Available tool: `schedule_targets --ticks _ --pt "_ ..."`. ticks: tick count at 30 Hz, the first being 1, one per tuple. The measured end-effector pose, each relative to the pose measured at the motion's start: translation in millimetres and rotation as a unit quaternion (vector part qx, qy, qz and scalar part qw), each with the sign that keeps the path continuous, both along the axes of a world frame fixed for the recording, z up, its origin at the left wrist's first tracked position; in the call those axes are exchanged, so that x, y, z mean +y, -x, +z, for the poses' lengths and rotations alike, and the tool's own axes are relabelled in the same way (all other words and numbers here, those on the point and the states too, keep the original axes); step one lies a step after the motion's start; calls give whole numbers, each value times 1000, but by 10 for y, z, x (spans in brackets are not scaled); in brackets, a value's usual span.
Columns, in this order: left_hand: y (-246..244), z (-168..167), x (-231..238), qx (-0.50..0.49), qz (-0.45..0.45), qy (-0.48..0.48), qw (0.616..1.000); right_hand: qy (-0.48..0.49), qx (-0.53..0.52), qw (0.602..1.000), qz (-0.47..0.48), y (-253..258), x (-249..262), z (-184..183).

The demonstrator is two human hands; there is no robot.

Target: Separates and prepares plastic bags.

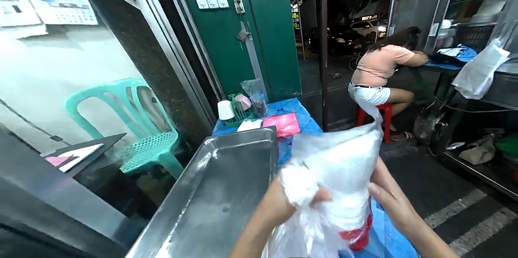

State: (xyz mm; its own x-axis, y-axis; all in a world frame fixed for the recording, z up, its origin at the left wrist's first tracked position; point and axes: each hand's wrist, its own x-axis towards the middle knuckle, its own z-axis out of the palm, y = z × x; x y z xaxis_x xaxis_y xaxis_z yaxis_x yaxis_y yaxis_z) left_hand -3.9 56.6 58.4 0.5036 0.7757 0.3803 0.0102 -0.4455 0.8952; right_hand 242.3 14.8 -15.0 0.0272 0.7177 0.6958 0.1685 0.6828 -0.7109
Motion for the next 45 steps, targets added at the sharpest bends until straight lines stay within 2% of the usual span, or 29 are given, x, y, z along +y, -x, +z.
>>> schedule_targets --ticks 2,5,13,20,22,26,29,31,33,36,40,45 --pt "-45 41 38 -62 32 2 998 6 48 999 -18 80 9 204" --pt "-142 55 11 -57 54 19 997 42 74 994 -61 291 -24 311" --pt "-169 -422 -194 -3 59 51 997 11 31 993 -117 392 -98 -397" --pt "-136 -498 -186 20 59 43 997 46 7 992 -115 302 -205 -499" --pt "-97 -503 -236 -17 79 43 996 42 -13 989 -144 258 -270 -456" --pt "-40 -357 -503 -164 105 23 981 -65 -13 979 -192 350 -504 -180" --pt "-63 -291 -676 -222 58 25 973 -61 -92 988 -111 593 -704 167" --pt "-91 -277 -729 -231 50 17 971 -30 -149 985 -77 738 -765 314" --pt "-76 -297 -725 -216 46 -10 975 -15 -159 985 -63 805 -785 386" --pt "-67 -336 -689 -235 7 -23 972 -35 -153 984 -80 759 -784 423" --pt "-62 -271 -721 -242 -57 16 968 -56 -143 981 -119 650 -776 452" --pt "-63 -201 -804 -230 -47 57 970 -17 -87 991 -104 567 -872 550"
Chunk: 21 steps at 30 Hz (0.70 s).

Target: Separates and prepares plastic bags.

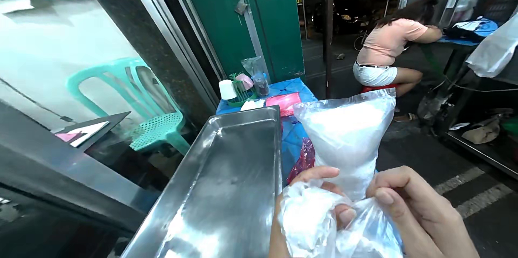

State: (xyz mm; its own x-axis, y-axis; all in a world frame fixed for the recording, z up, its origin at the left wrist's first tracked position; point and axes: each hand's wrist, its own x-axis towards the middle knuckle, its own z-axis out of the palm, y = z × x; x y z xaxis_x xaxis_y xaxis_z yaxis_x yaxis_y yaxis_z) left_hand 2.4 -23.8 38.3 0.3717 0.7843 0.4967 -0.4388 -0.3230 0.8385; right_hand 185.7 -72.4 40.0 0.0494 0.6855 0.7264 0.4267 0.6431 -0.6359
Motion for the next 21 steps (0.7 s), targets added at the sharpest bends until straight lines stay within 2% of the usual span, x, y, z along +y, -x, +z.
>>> schedule_targets --ticks 7,10,13,15,17,21 --pt "103 -34 13 93 -34 -32 995 -5 89 996 14 -131 -74 118" --pt "186 -56 37 84 -40 -37 995 -4 88 995 41 -293 -96 166" --pt "217 -63 106 77 -14 -66 995 -13 40 990 135 -485 -76 160" --pt "210 -81 157 58 -42 -96 993 -3 0 986 165 -603 -64 185" --pt "163 -44 122 40 -66 -87 993 34 -73 987 138 -628 -92 250" --pt "86 77 5 53 -35 -51 997 52 -179 980 71 -416 -102 339"
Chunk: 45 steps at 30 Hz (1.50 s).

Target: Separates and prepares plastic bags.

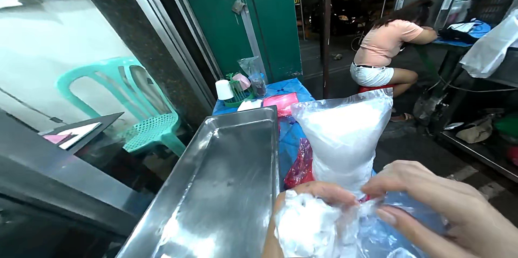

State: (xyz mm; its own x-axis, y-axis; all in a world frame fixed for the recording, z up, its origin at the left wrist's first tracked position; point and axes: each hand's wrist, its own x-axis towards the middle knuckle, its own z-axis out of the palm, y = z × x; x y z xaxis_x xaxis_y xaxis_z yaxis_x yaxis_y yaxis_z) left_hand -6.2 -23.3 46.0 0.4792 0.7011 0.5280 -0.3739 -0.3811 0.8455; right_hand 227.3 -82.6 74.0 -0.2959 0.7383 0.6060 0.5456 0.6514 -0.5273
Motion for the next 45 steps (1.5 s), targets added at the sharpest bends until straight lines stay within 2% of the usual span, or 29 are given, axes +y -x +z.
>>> schedule_targets --ticks 6,10,12,15,17,20,21,22,24,25,26,28,30,33,37,40,43,45 --pt "-1 26 -68 -13 -39 72 997 -11 58 998 16 79 70 -29" --pt "9 -33 -66 24 -72 65 995 -33 118 992 2 133 86 -48" --pt "-19 -15 -84 30 -87 64 994 -7 204 975 88 117 112 -41" --pt "-27 -29 -35 7 -140 60 988 113 319 903 267 141 82 -18" --pt "-12 -68 -7 -60 -190 48 979 169 316 883 303 129 74 34" --pt "46 126 57 -197 -280 29 939 175 190 900 352 -164 253 129" --pt "94 220 164 -198 -298 3 934 159 167 899 373 -284 348 184" --pt "152 283 297 -171 -274 -36 946 140 164 899 382 -379 435 270" --pt "220 317 526 -91 -129 -68 985 124 204 913 332 -454 561 524" --pt "191 370 584 -52 -37 -35 997 134 238 922 273 -441 630 653" --pt "110 503 577 -13 53 24 998 151 262 931 206 -427 734 750" --pt "-56 647 615 65 146 113 981 206 229 948 79 -414 969 823" --pt "-199 616 666 54 154 189 968 280 143 949 3 -405 1104 802" --pt "-243 429 751 -10 78 221 972 358 106 926 -64 -395 1163 743" --pt "-256 324 775 -24 75 231 970 432 126 891 -59 -366 1165 611" --pt "-236 285 751 -19 61 272 960 469 155 868 -38 -354 1193 482" --pt "-217 -16 925 -4 25 324 946 493 170 852 -56 -333 1202 303" --pt "-207 -222 978 23 40 308 950 498 174 847 -70 -332 1192 186"
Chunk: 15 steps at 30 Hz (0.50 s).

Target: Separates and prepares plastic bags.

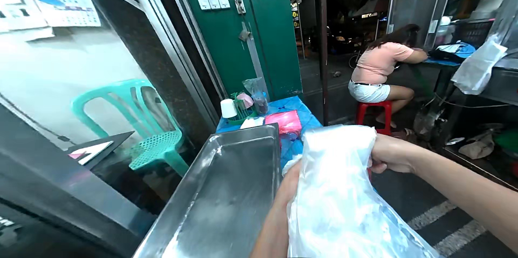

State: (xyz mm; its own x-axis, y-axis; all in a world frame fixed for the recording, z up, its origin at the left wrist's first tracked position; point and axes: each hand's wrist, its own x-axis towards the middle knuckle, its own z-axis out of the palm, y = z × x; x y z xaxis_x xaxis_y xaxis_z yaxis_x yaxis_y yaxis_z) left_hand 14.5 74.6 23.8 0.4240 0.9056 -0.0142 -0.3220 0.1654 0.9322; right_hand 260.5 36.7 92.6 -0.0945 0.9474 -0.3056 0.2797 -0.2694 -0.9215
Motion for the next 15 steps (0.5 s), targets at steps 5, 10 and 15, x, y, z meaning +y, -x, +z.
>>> schedule_targets --ticks 5,10,15 --pt "-45 400 -479 91 88 84 988 -36 24 999 -29 26 -95 -243" --pt "-46 555 -780 103 162 120 974 -171 197 955 -139 105 -293 -553" --pt "42 -121 -823 -88 64 62 992 -236 419 817 -317 652 -817 -657"
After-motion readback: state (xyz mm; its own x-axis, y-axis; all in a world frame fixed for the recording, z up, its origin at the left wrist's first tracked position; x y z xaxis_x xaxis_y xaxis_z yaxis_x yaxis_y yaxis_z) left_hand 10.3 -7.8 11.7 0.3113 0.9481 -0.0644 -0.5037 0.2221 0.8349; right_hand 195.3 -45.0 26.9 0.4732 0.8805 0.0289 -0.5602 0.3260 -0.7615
